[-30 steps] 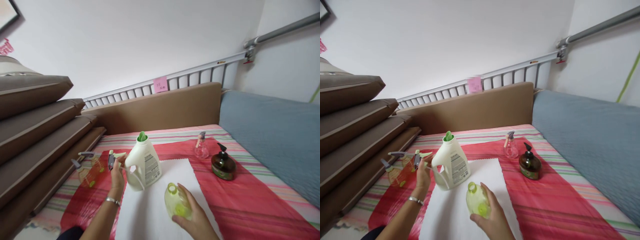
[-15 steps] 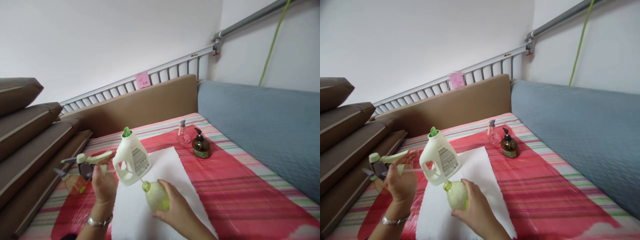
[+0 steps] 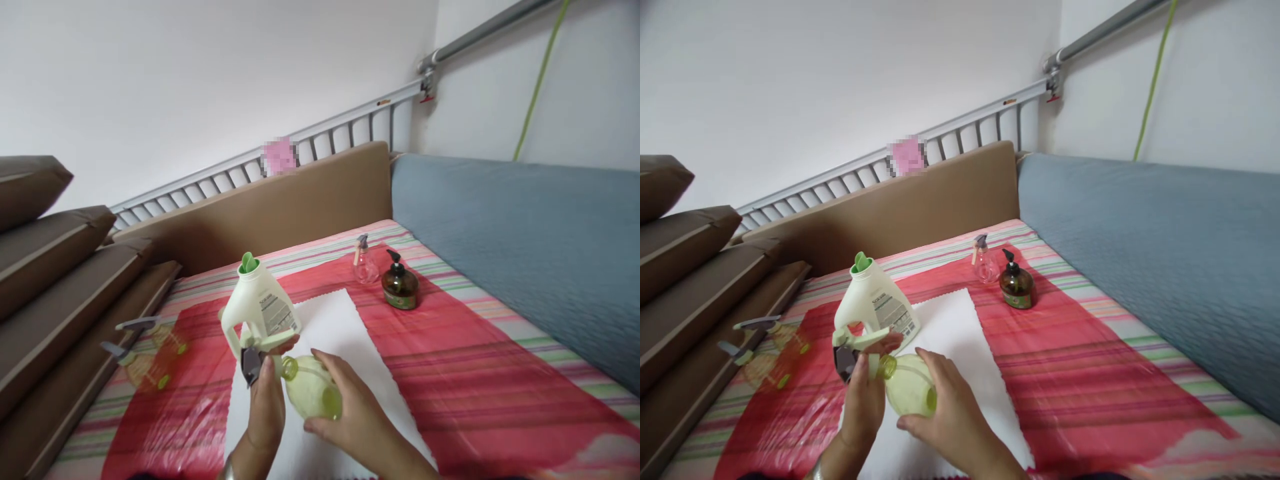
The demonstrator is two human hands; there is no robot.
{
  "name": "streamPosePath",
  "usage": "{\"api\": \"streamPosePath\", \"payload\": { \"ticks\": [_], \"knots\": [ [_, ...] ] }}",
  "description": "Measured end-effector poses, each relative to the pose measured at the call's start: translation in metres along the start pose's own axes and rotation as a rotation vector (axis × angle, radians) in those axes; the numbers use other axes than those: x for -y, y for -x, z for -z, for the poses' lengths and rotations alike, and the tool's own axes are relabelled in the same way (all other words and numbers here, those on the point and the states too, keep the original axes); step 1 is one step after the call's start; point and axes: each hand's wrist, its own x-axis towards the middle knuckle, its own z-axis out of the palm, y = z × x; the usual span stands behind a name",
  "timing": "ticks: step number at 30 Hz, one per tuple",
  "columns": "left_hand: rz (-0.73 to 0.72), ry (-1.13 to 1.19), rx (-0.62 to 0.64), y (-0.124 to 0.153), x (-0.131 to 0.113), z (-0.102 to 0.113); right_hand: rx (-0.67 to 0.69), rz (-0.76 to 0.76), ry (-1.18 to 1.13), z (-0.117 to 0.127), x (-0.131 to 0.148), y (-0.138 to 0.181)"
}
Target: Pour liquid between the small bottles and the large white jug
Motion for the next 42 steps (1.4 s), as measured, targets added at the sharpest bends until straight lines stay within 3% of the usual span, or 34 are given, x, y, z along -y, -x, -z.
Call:
{"api": "streamPosePath", "payload": {
  "ticks": [8,16,20,27,38,42],
  "knots": [
    [0.009,0.054,0.122,-0.003,-0.01,0.001,-0.031,-0.016,0.026,0.0,0.001,0.0],
    [-0.065,-0.089,0.141,-0.026,-0.028,0.025,-0.01,-0.018,0.069,0.001,0.003,-0.003],
    [-0.03,-0.158,0.17,-0.032,-0.031,0.029,0.003,-0.01,0.051,0.002,0.005,-0.001],
    [0.102,-0.072,0.244,-0.018,-0.02,0.019,-0.006,-0.036,-0.078,-0.005,0.008,0.001],
    [0.135,0.016,0.156,-0.028,-0.036,0.024,0.057,-0.084,-0.124,-0.008,0.002,-0.001],
    [0.163,0.027,0.183,-0.021,-0.038,0.024,0.078,-0.078,-0.115,-0.01,0.006,0.001]
  ]
}}
